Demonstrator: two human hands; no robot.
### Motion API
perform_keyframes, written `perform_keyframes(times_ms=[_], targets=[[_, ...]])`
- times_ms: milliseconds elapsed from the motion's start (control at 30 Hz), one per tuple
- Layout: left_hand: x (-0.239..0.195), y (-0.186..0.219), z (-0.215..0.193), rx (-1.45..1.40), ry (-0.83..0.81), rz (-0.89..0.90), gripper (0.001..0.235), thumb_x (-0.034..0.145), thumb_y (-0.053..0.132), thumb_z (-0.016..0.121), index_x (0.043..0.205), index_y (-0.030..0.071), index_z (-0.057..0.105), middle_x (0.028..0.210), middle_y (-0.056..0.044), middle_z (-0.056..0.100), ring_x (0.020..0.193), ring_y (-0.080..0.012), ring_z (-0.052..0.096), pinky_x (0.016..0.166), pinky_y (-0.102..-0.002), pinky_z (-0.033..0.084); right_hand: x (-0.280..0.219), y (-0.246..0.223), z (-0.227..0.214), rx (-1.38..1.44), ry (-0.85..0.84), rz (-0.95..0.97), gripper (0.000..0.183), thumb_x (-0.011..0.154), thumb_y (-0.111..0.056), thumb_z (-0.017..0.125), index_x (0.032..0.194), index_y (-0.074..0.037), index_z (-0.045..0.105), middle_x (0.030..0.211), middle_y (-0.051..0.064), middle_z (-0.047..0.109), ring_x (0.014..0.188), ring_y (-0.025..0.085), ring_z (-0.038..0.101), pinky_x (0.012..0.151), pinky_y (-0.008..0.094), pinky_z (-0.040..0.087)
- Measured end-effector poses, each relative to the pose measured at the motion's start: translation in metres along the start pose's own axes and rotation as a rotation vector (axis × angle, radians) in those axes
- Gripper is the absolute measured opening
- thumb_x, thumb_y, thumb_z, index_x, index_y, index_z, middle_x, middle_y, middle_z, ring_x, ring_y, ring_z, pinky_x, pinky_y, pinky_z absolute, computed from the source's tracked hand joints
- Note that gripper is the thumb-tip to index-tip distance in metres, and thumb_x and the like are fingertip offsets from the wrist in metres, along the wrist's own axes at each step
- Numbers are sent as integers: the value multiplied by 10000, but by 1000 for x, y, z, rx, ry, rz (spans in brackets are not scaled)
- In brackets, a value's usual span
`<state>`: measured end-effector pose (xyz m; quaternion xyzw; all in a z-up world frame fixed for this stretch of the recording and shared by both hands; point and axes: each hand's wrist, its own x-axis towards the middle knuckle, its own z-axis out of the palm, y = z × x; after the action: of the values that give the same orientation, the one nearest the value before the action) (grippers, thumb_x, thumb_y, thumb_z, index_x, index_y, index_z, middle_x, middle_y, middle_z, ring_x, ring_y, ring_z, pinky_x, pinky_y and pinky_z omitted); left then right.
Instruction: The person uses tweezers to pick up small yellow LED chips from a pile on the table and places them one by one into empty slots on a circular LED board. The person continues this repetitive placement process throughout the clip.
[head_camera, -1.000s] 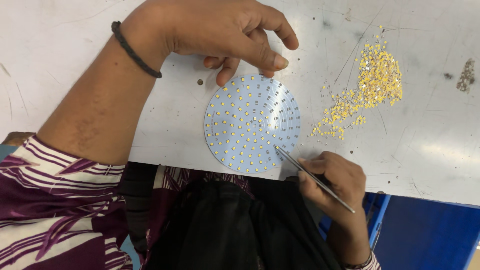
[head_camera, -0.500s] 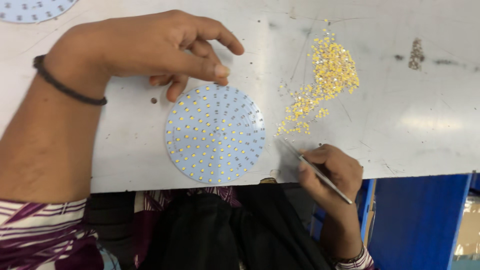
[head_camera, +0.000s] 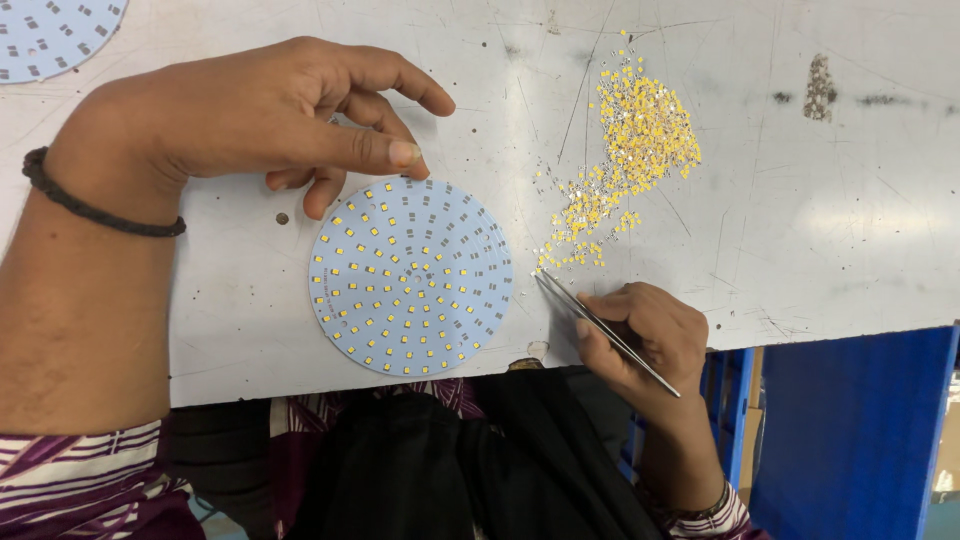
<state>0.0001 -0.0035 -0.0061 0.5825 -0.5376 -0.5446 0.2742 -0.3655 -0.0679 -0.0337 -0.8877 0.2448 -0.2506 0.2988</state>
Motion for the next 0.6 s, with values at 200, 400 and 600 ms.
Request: perform_keyframes(times_ms=[200, 400, 600], targets=[[0, -2, -1, -10, -11, 16, 644, 856, 395, 666, 1414, 102, 535, 989, -78, 812, 394, -100, 644, 286, -204, 422, 1, -1, 0, 3, -23, -19, 144, 846, -71, 786, 877, 33, 692, 690, 93, 636, 568, 163, 594, 532, 278, 419], [-2, -7, -3, -65, -54, 104, 640, 921, 368, 678, 1453, 44, 528, 986, -100, 820, 458, -107, 686, 314, -198, 429, -14, -25, 15, -46, -10, -117, 173, 831, -95, 770, 812, 18, 640, 694, 110, 638, 556, 192, 595, 509, 310, 436], [-10, -1, 2, 22, 60, 88, 622, 906, 341, 689, 1401, -8, 547, 886, -112, 804, 435, -116, 679, 319, -193, 442, -22, -42, 41, -14, -17, -184, 148, 812, -79, 759, 824, 21, 651, 683, 111, 624, 551, 208, 598, 507, 314, 447]])
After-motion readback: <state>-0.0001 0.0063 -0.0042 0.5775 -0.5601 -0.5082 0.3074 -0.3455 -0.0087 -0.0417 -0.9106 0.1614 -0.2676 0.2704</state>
